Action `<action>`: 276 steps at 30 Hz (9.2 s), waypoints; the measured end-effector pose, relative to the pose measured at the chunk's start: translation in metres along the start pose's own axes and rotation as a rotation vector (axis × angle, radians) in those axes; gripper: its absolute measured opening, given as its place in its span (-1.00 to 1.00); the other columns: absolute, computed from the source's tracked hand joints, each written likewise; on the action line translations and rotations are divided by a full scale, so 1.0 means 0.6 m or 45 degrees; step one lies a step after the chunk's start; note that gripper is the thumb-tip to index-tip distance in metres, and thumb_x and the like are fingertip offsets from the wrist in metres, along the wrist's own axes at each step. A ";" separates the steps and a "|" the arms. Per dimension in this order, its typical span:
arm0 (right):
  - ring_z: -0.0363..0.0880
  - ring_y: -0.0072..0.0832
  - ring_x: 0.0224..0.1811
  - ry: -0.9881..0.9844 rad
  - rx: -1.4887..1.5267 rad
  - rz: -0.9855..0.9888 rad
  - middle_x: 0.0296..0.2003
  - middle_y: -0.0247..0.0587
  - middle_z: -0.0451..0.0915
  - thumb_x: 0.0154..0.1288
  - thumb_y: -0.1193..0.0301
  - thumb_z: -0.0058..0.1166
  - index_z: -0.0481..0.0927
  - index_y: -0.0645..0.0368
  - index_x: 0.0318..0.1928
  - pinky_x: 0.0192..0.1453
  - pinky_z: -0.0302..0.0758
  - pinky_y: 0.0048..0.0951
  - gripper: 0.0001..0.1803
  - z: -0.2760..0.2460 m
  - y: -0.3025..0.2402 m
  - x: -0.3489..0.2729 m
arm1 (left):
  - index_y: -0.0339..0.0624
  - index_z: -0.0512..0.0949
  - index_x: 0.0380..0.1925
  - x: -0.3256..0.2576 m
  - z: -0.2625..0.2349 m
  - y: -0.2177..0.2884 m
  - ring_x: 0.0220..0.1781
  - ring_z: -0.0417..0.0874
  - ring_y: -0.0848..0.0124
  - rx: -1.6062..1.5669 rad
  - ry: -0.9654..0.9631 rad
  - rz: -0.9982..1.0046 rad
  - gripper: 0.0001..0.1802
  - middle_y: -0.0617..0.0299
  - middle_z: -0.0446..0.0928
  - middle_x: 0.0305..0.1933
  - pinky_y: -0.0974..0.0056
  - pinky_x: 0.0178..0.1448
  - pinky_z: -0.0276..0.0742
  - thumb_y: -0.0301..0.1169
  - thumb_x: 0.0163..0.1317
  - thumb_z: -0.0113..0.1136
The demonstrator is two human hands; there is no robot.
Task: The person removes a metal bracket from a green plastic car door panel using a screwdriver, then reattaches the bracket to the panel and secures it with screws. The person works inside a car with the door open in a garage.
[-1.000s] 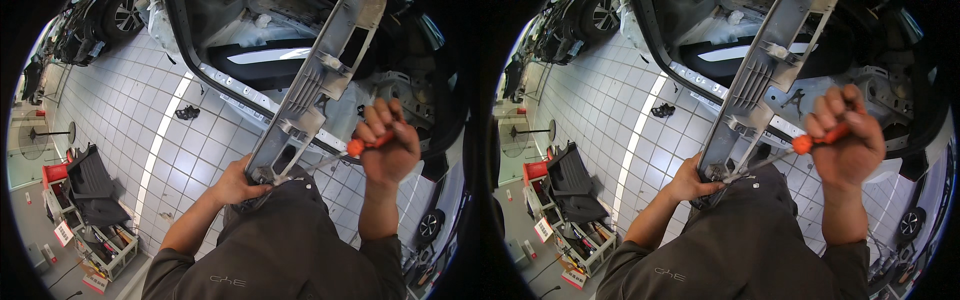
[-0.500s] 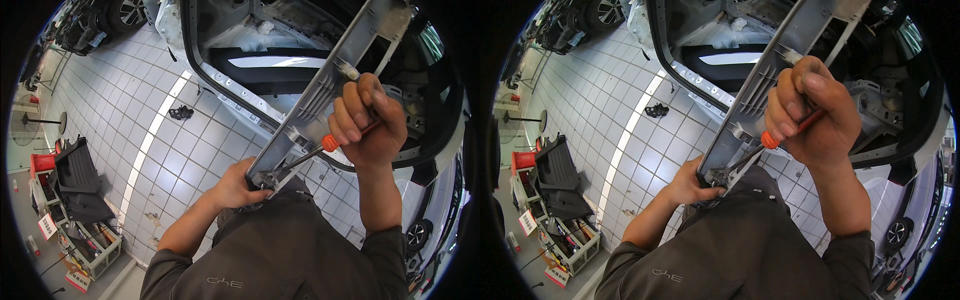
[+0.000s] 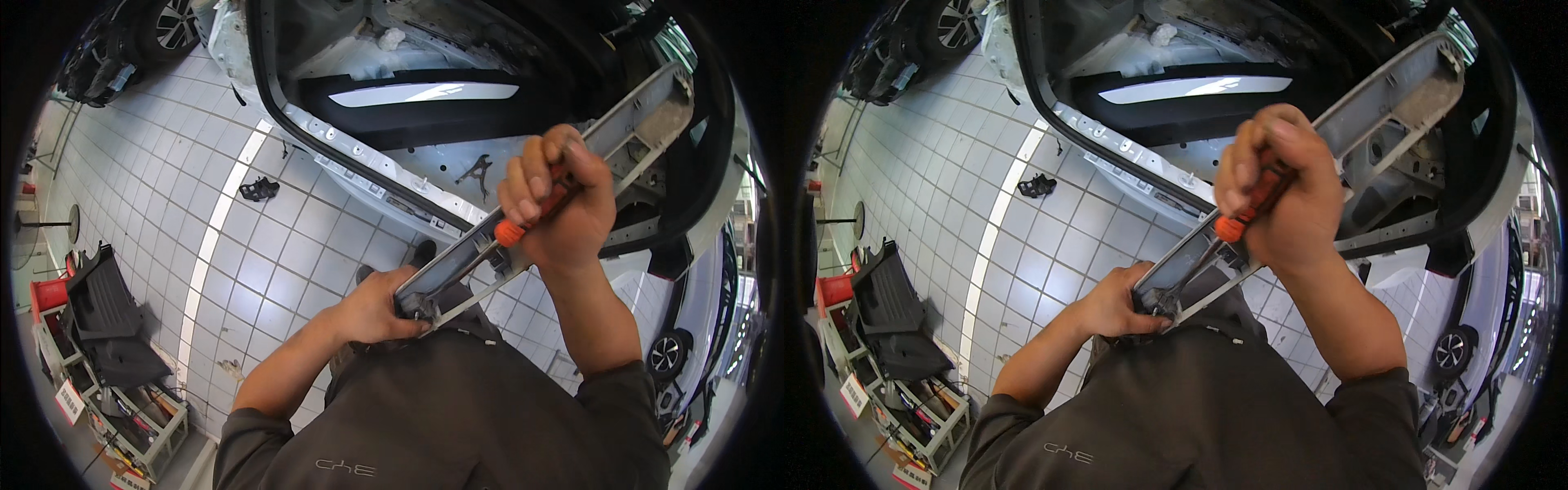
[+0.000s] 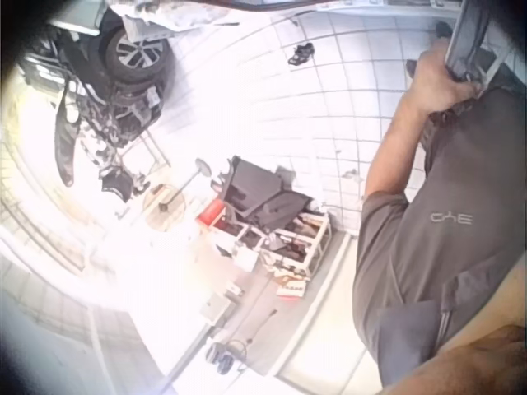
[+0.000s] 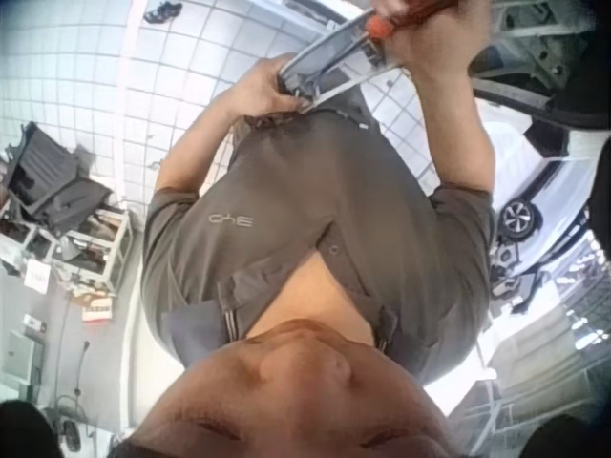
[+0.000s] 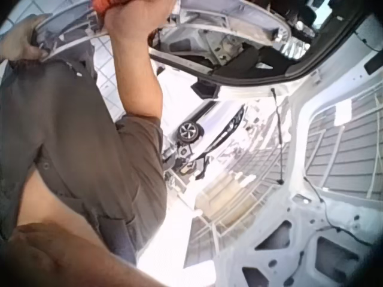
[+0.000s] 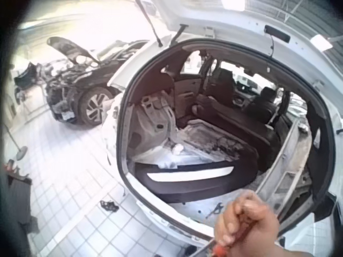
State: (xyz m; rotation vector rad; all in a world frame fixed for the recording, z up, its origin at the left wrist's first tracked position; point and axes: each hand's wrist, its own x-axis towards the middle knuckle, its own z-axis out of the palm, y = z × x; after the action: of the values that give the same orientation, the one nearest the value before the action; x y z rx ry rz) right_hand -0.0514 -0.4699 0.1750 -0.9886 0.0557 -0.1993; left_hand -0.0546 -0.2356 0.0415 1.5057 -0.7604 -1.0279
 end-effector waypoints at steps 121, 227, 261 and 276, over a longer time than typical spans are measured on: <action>0.67 -0.20 -0.48 -0.585 -2.408 0.833 -0.44 -0.11 0.61 0.37 0.06 0.09 0.61 0.13 -0.05 -0.28 0.56 -0.20 -0.60 -0.023 -0.189 -0.285 | -0.30 0.52 0.10 0.037 0.013 0.024 -0.12 0.67 0.39 -0.110 -0.071 0.265 -0.35 0.13 0.65 -0.15 0.31 0.02 0.53 -0.47 -0.08 0.52; 0.59 -0.29 -0.42 -0.226 -1.459 0.836 -0.40 -0.15 0.61 0.17 0.29 0.36 0.68 0.20 -0.05 -0.31 0.49 -0.34 -0.63 -0.135 -0.103 -0.441 | -0.27 0.32 0.20 0.081 0.034 -0.012 -0.08 0.67 0.27 -0.795 0.403 0.175 -0.36 -0.06 0.63 -0.10 0.25 0.04 0.58 -0.32 0.14 0.31; 0.68 -0.14 -0.31 -0.891 -2.202 0.818 -0.43 -0.12 0.64 0.24 0.25 0.09 0.70 -0.03 0.00 -0.13 0.56 -0.13 -0.66 0.035 -0.112 -0.216 | -0.21 0.45 0.04 0.038 0.005 -0.079 -0.14 0.58 0.43 -0.944 0.801 -0.202 -0.64 0.22 0.58 -0.16 0.33 0.00 0.50 -0.43 0.23 0.16; 0.57 -0.47 -0.54 -1.018 -1.932 1.388 -0.44 -0.23 0.71 0.23 0.22 0.24 0.74 0.06 0.01 -0.36 0.50 -0.43 -0.63 0.026 -0.080 -0.060 | -0.31 0.43 0.09 0.036 0.013 -0.094 -0.14 0.60 0.48 -0.903 0.743 -0.204 -0.56 0.22 0.61 -0.14 0.38 0.00 0.50 -0.45 0.21 0.21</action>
State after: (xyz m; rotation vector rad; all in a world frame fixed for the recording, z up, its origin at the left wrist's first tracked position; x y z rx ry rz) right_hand -0.0914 -0.4758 0.2223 -2.2895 -0.0054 1.4553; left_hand -0.0563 -0.2478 -0.0180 1.1450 0.1422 -0.7845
